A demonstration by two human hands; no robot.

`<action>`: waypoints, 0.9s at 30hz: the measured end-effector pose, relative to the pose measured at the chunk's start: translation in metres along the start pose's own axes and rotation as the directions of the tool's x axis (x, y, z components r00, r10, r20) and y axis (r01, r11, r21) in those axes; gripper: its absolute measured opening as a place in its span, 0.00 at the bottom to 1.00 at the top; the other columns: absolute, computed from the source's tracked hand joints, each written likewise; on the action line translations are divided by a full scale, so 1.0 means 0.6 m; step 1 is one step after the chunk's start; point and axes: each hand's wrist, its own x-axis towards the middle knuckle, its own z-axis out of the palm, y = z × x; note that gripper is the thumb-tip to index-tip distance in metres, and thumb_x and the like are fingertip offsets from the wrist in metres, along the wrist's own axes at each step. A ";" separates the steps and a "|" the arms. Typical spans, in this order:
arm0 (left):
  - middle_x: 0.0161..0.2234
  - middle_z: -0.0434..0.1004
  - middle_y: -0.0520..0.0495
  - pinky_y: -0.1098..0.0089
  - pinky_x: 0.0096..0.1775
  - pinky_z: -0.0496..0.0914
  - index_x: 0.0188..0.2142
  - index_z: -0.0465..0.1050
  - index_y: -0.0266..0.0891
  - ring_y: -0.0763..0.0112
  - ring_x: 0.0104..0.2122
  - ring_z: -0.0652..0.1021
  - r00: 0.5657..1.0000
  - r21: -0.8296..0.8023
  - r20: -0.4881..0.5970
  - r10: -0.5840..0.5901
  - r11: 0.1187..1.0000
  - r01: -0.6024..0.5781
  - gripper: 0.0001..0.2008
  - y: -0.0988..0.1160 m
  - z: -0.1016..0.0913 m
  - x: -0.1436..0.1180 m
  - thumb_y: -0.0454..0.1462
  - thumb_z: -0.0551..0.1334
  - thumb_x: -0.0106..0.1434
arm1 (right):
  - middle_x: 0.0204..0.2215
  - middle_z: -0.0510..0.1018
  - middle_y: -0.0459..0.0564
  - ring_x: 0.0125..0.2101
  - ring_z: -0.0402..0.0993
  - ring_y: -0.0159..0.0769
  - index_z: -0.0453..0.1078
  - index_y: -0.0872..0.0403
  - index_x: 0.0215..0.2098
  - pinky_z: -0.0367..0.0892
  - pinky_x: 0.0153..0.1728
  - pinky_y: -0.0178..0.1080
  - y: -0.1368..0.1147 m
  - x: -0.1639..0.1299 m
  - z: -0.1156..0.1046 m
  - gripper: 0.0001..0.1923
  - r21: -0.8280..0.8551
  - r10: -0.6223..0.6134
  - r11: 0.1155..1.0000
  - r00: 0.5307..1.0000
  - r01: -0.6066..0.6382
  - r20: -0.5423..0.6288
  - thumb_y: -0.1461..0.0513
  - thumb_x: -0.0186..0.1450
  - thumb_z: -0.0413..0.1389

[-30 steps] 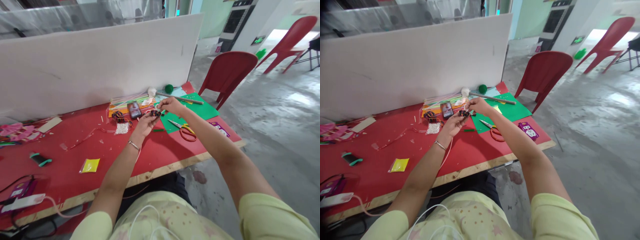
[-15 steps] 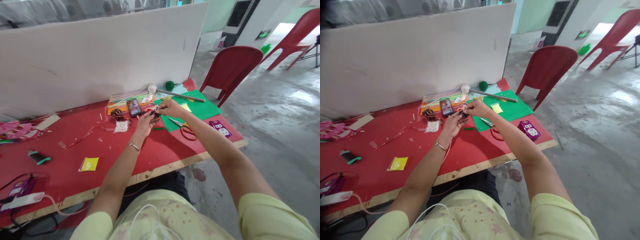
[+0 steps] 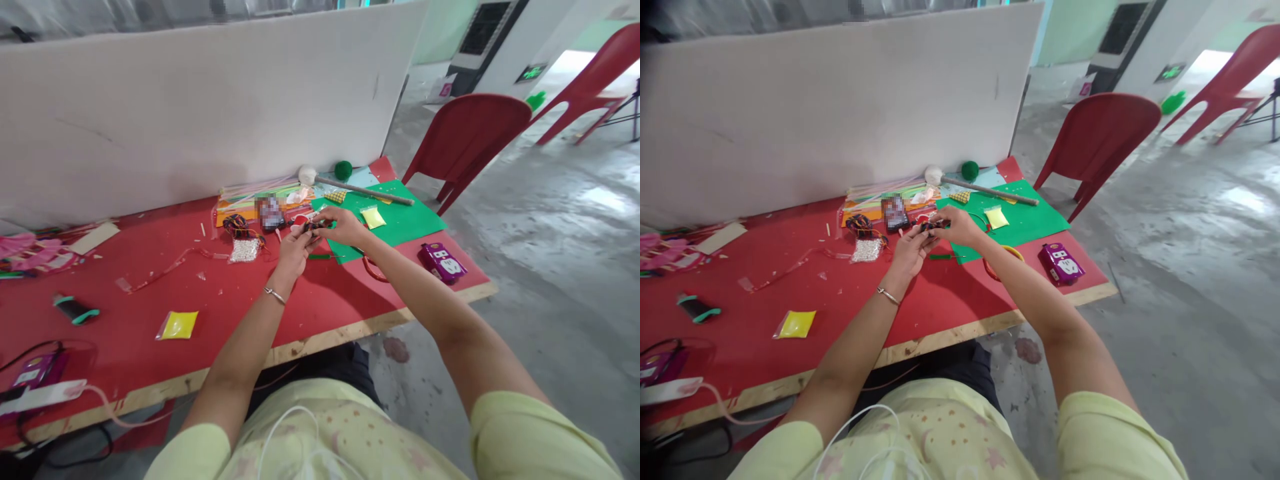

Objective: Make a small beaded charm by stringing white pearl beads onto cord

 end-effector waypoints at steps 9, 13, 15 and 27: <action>0.34 0.84 0.47 0.55 0.55 0.75 0.37 0.79 0.36 0.65 0.40 0.84 0.999 -0.048 -0.039 0.004 0.999 -0.006 0.07 -0.013 -0.013 0.003 0.30 0.68 0.57 | 0.41 0.82 0.49 0.42 0.78 0.39 0.81 0.53 0.41 0.72 0.47 0.39 0.019 -0.009 0.007 0.14 0.068 0.055 0.996 0.998 -0.056 0.016 0.61 0.57 0.61; 0.36 0.84 0.47 0.55 0.57 0.74 0.36 0.79 0.37 0.65 0.41 0.84 1.000 -0.055 0.010 0.010 0.998 -0.010 0.07 -0.014 -0.018 0.003 0.30 0.69 0.56 | 0.40 0.82 0.49 0.41 0.77 0.38 0.79 0.54 0.41 0.71 0.46 0.40 0.027 -0.012 0.017 0.13 0.069 0.067 0.995 0.997 -0.066 -0.022 0.61 0.58 0.61; 0.37 0.84 0.47 0.56 0.58 0.73 0.37 0.80 0.37 0.64 0.44 0.83 1.000 -0.048 0.029 0.010 0.999 -0.008 0.11 -0.014 -0.018 0.003 0.28 0.70 0.53 | 0.37 0.81 0.49 0.38 0.76 0.37 0.77 0.55 0.39 0.71 0.43 0.40 0.027 -0.013 0.023 0.11 0.088 0.070 0.994 0.996 -0.066 -0.050 0.61 0.58 0.61; 0.39 0.84 0.45 0.55 0.57 0.72 0.39 0.79 0.37 0.65 0.43 0.83 0.995 -0.134 -0.081 -0.051 0.990 0.039 0.12 -0.016 -0.043 0.007 0.26 0.66 0.55 | 0.45 0.80 0.52 0.40 0.76 0.37 0.78 0.54 0.41 0.74 0.44 0.40 0.022 -0.034 0.040 0.11 0.010 0.122 0.992 0.975 -0.122 -0.188 0.61 0.60 0.58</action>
